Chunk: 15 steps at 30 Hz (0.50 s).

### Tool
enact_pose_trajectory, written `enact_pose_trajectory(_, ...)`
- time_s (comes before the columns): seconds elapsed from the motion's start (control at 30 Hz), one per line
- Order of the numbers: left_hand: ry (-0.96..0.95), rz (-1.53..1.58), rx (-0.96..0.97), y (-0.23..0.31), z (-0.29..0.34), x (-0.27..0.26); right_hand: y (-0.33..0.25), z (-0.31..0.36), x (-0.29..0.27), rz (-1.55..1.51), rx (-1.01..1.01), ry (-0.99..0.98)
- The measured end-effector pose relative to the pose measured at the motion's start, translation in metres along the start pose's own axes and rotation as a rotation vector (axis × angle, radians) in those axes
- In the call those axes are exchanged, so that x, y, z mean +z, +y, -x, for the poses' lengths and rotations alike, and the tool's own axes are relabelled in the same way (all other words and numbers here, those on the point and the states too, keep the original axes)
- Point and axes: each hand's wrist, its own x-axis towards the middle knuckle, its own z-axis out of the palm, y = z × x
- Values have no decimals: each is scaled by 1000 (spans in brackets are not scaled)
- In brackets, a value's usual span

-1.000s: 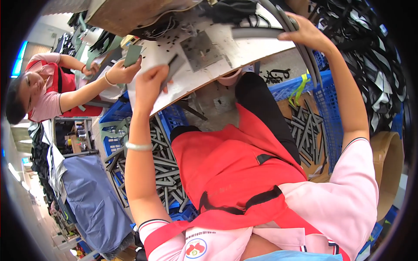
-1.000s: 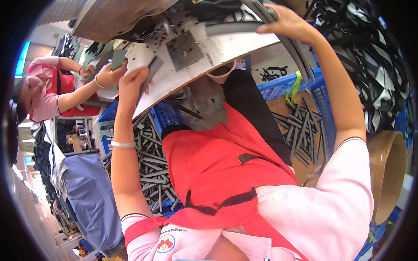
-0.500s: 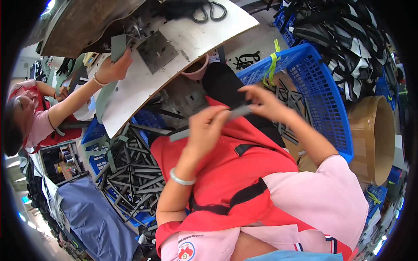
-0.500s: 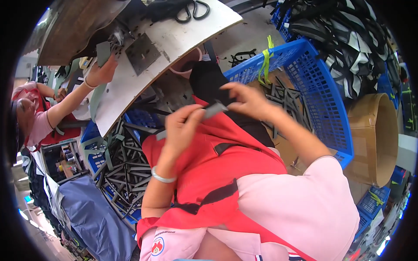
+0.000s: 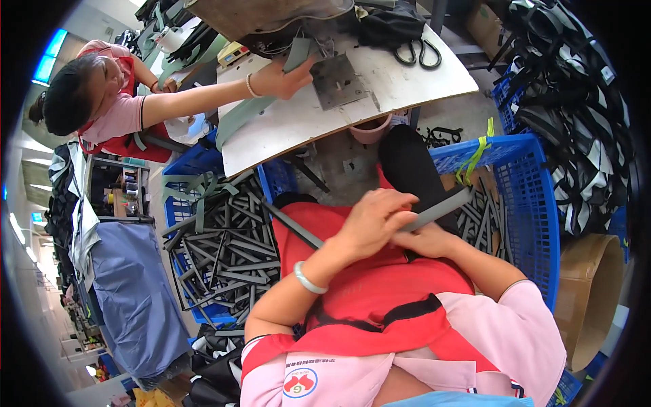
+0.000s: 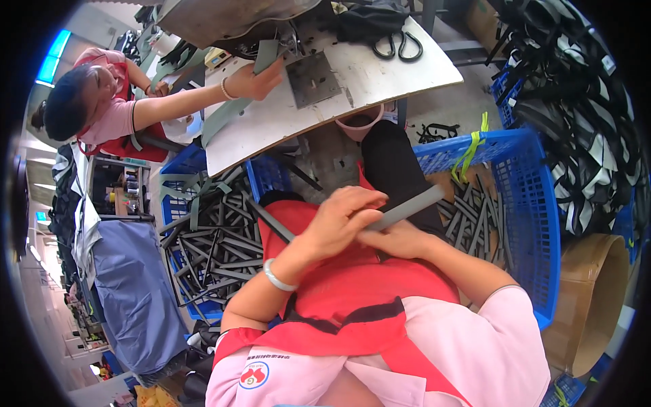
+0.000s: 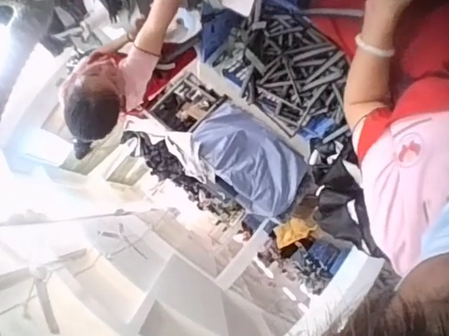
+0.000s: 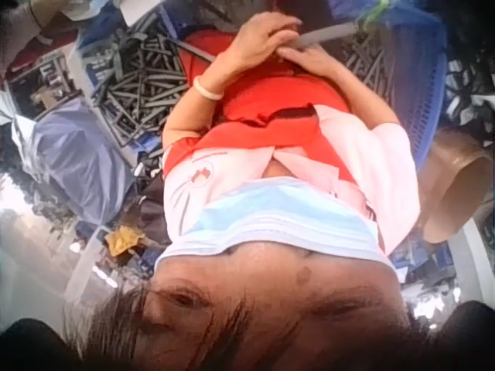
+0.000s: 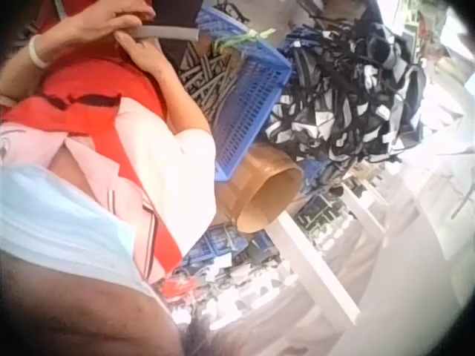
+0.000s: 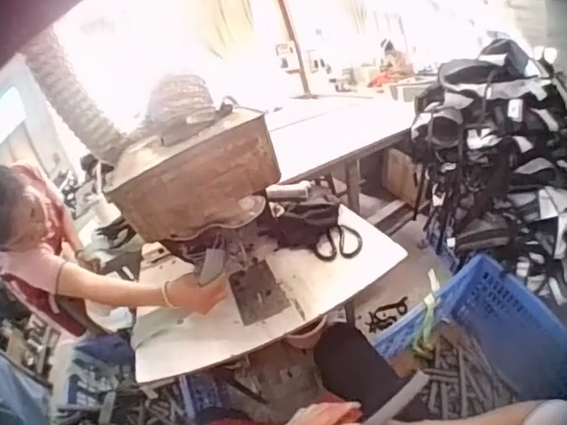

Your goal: The recorder is seen assembling small gray fabric components using a specialized industrial press or sewing-related machine in a factory setting.

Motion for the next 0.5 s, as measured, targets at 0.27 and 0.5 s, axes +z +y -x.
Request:
enact_pose_trajectory(0.27, -337, 416, -485, -16, 29, -49, -5, 23, -78, -149, 439, 81)
enact_pose_trajectory(0.5, -304, 480, -497, -1, 6, -69, -118, -36, -29, 870, -619, 235)
